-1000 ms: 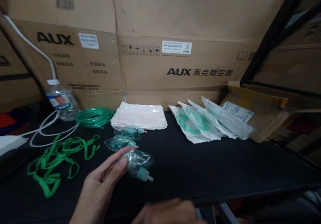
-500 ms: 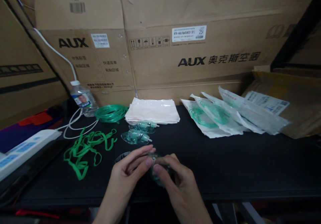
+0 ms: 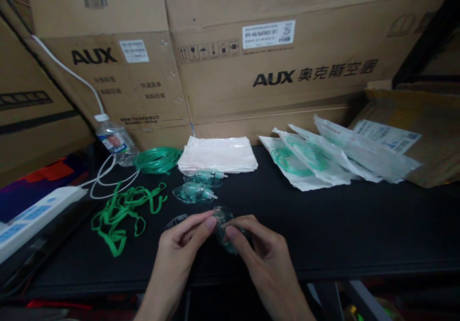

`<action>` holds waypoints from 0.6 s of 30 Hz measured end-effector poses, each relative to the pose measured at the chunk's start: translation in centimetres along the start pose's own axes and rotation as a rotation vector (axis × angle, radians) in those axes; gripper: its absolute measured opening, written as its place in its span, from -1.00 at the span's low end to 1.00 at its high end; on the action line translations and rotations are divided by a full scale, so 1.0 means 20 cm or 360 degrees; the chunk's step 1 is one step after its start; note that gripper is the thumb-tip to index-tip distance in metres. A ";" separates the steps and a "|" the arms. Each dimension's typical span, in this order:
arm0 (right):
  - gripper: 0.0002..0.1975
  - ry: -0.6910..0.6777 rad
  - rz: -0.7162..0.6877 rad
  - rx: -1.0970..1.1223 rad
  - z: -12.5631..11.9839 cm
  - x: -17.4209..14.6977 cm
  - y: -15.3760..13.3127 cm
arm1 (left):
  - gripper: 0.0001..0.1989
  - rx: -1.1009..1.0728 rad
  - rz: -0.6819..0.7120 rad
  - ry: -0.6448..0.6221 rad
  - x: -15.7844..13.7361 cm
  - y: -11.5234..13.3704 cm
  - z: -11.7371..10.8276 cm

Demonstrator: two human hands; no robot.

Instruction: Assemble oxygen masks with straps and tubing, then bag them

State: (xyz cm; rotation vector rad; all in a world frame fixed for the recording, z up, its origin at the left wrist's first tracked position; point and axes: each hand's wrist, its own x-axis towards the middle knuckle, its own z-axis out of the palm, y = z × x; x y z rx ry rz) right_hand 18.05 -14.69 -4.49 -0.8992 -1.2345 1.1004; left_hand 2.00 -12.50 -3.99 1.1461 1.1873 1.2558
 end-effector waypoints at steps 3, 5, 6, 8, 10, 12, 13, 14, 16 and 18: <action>-0.85 0.0076 -0.0071 -0.0046 0.02 0.00 0.00 | -0.71 0.0060 0.0076 -0.0048 0.00 0.00 0.00; -0.83 0.0105 -0.0130 -0.0095 0.03 0.01 -0.01 | -0.73 0.0092 0.0132 -0.0075 0.01 0.00 0.00; -0.81 0.0123 -0.0158 -0.0115 0.03 0.01 -0.01 | -0.75 0.0108 0.0162 -0.0081 0.01 0.00 0.00; -0.78 0.0169 -0.0241 -0.0151 0.04 0.00 0.00 | -0.78 0.0141 0.0215 -0.0076 0.01 0.00 0.00; -0.74 0.0219 -0.0348 -0.0200 0.05 0.00 0.02 | -0.82 0.0169 0.0261 -0.0055 0.01 0.01 0.01; -0.70 0.0264 -0.0456 -0.0277 0.05 -0.01 0.03 | -0.87 0.0181 0.0301 -0.0028 0.00 0.02 0.01; -0.68 0.0282 -0.0505 -0.0320 0.05 -0.01 0.04 | -0.90 0.0181 0.0322 -0.0017 0.00 0.02 0.02; -0.66 0.0299 -0.0550 -0.0362 0.06 -0.01 0.05 | -0.91 0.0177 0.0343 -0.0001 0.00 0.03 0.02; -0.62 0.0328 -0.0632 -0.0438 0.06 -0.02 0.06 | -0.93 0.0172 0.0377 0.0018 -0.01 0.04 0.03; -0.60 0.0354 -0.0704 -0.0497 0.06 -0.02 0.07 | -0.94 0.0171 0.0392 0.0033 -0.01 0.05 0.04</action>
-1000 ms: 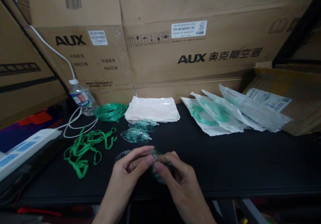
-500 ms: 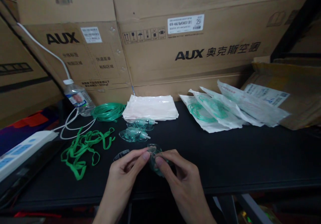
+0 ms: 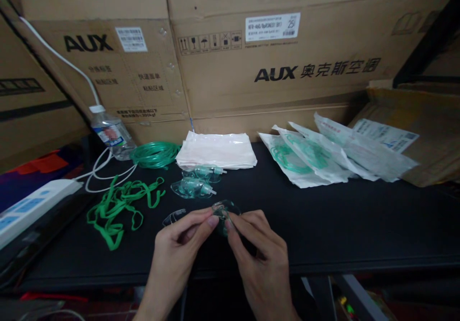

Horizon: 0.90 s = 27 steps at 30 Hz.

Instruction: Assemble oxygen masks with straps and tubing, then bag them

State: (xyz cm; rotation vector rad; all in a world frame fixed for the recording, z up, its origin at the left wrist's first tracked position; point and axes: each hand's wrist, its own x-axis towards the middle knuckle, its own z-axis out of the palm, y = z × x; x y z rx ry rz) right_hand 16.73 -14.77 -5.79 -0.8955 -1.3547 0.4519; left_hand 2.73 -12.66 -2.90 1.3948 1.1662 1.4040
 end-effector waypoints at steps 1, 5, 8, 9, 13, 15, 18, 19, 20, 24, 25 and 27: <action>-0.59 0.0014 -0.0035 -0.0023 0.00 0.00 0.00 | -0.94 -0.0003 0.0004 0.0010 0.00 0.01 0.00; -0.54 0.0081 -0.0161 -0.0100 0.01 0.00 0.00 | -0.94 -0.0017 0.0000 0.0055 0.00 0.02 0.02; -0.53 0.0078 -0.0206 -0.0143 0.01 0.01 -0.01 | -0.90 0.0003 0.0023 0.0071 0.00 0.03 0.02; -0.54 0.0057 -0.0207 -0.0146 0.01 0.01 -0.01 | -0.89 0.0018 0.0039 0.0074 0.00 0.03 0.02; -0.57 -0.0071 -0.0178 -0.0122 -0.01 0.03 0.00 | -0.87 0.0107 0.0081 0.0107 0.00 0.02 0.01; -0.57 -0.0143 -0.0155 -0.0097 -0.03 0.03 0.00 | -0.87 0.0146 0.0081 0.0114 0.00 0.01 0.00; -0.56 -0.0251 -0.0101 -0.0038 -0.06 0.05 0.00 | -0.88 0.0170 0.0063 0.0078 0.00 0.00 -0.01; -0.57 -0.0285 -0.0074 -0.0009 -0.07 0.06 -0.01 | -0.88 0.0168 0.0050 0.0056 0.00 0.00 -0.01; -0.58 -0.0322 -0.0040 0.0023 -0.08 0.06 -0.01 | -0.88 0.0163 0.0036 0.0034 0.00 0.00 -0.02; -0.64 -0.0407 0.0128 0.0100 -0.11 0.07 -0.02 | -0.88 0.0169 0.0057 -0.0017 -0.01 0.01 -0.03; -0.64 -0.0399 0.0146 0.0091 -0.11 0.07 -0.01 | -0.87 0.0186 0.0084 -0.0019 -0.01 0.01 -0.03; -0.62 -0.0351 0.0100 0.0037 -0.10 0.07 -0.01 | -0.88 0.0242 0.0118 -0.0017 -0.01 0.00 -0.03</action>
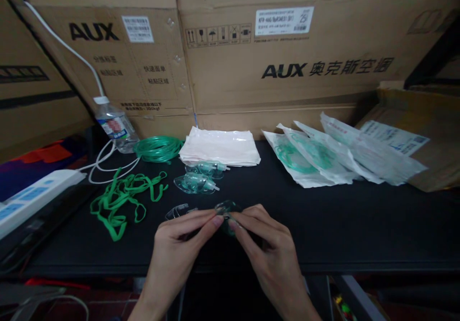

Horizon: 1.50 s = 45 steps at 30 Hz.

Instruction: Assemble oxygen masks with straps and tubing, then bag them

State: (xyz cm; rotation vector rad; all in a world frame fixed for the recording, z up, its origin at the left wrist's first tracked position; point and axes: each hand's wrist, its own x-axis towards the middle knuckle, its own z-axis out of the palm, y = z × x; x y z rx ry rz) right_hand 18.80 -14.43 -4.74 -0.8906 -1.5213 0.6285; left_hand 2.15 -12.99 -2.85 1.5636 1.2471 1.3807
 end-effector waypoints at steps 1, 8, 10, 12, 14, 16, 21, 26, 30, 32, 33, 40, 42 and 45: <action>-0.60 0.0029 -0.0054 -0.0048 0.01 0.00 0.00 | -0.88 0.0034 0.0009 0.0004 0.00 0.00 0.00; -0.50 0.0064 -0.0336 -0.0297 0.02 -0.02 0.02 | -0.89 0.0097 -0.0012 -0.0002 0.00 -0.01 0.00; -0.52 -0.0002 -0.0318 -0.0272 0.01 -0.02 0.02 | -0.90 0.0075 -0.0033 -0.0030 0.01 -0.01 -0.01; -0.55 -0.0069 -0.0263 -0.0210 0.00 -0.01 0.01 | -0.91 0.0046 -0.0068 -0.0067 0.01 -0.01 -0.02; -0.57 -0.0116 -0.0184 -0.0108 -0.01 0.00 0.01 | -0.92 0.0021 -0.0121 -0.0111 0.01 0.00 -0.03; -0.61 -0.0149 -0.0092 0.0019 -0.03 0.01 -0.01 | -0.92 -0.0010 -0.0175 -0.0170 0.01 0.00 -0.04; -0.79 -0.0265 0.0230 0.0288 -0.08 0.04 -0.04 | -0.90 -0.0095 -0.0306 -0.0271 0.01 0.00 -0.05; -0.81 -0.0358 0.0435 0.0345 -0.10 0.05 -0.06 | -0.80 -0.0299 -0.0188 -0.0179 0.01 -0.01 -0.04; -0.83 -0.0346 0.0441 0.0355 -0.09 0.05 -0.05 | -0.81 -0.0374 -0.0192 -0.0223 0.02 -0.01 -0.04; -0.84 -0.0325 0.0434 0.0391 -0.08 0.05 -0.05 | -0.79 -0.0351 -0.0245 -0.0250 0.03 -0.02 -0.04; -0.84 -0.0310 0.0426 0.0410 -0.08 0.05 -0.05 | -0.80 -0.0326 -0.0268 -0.0263 0.03 -0.01 -0.04; -0.76 -0.0090 0.0376 0.0520 -0.05 0.04 -0.03 | -0.89 -0.0094 -0.0167 -0.0205 0.02 0.01 -0.04; -0.73 0.0016 0.0303 0.0472 -0.04 0.03 -0.04 | -0.89 -0.0075 -0.0129 -0.0184 0.02 0.02 -0.03; -0.68 0.0162 0.0140 0.0304 -0.01 0.02 -0.04 | -0.86 -0.0052 -0.0100 -0.0162 0.01 0.02 -0.01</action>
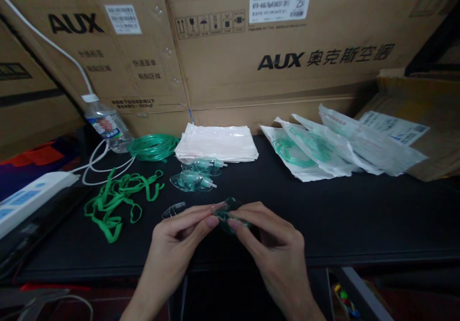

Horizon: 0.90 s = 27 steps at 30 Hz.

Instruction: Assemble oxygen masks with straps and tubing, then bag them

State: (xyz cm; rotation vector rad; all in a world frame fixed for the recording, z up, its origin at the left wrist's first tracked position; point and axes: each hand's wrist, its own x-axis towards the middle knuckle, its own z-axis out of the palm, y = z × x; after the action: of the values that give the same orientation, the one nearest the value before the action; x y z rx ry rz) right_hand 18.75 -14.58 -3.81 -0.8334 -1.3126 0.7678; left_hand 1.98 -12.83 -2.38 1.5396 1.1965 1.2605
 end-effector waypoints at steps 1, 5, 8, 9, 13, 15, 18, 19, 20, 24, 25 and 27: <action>-0.67 0.0032 -0.0047 -0.0055 0.01 -0.01 0.00 | -0.85 0.0013 0.0008 0.0009 0.00 0.00 0.00; -0.65 0.0032 -0.0260 -0.0207 0.02 -0.04 0.01 | -0.85 0.0026 0.0037 0.0040 0.00 -0.01 0.00; -0.65 0.0000 -0.0360 -0.0231 0.01 -0.04 0.02 | -0.85 -0.0002 0.0076 0.0046 0.01 -0.01 0.00; -0.66 0.0003 -0.0369 -0.0245 0.01 -0.05 0.02 | -0.84 -0.0004 0.0097 0.0049 0.01 -0.01 0.00; -0.65 0.0069 -0.0477 -0.0358 0.02 -0.06 0.04 | -0.77 0.0059 0.0198 0.0072 0.00 -0.02 0.00; -0.61 0.0099 -0.0540 -0.0426 0.03 -0.07 0.05 | -0.76 0.0113 0.0247 0.0076 0.00 -0.03 0.00; -0.56 0.0099 -0.0577 -0.0507 0.03 -0.09 0.07 | -0.74 0.0159 0.0304 0.0074 -0.01 -0.03 0.00; -0.55 0.0099 -0.0588 -0.0523 0.03 -0.09 0.07 | -0.73 0.0166 0.0319 0.0075 -0.01 -0.03 0.00; -0.54 0.0094 -0.0598 -0.0531 0.03 -0.09 0.07 | -0.73 0.0173 0.0332 0.0072 -0.01 -0.03 0.00; -0.58 0.0053 -0.0571 -0.0486 0.02 -0.06 0.06 | -0.73 0.0189 0.0349 0.0051 -0.01 -0.03 0.00; -0.59 0.0031 -0.0538 -0.0456 0.02 -0.05 0.05 | -0.72 0.0187 0.0346 0.0044 -0.01 -0.03 -0.01; -0.61 -0.0024 -0.0461 -0.0387 0.00 -0.03 0.04 | -0.71 0.0176 0.0341 0.0027 -0.01 -0.03 -0.01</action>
State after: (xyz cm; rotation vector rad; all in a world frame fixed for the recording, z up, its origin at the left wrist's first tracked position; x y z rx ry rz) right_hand 18.62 -14.73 -4.80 -0.8050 -1.5199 0.3915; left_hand 1.63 -12.81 -3.01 1.7795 1.1516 1.3662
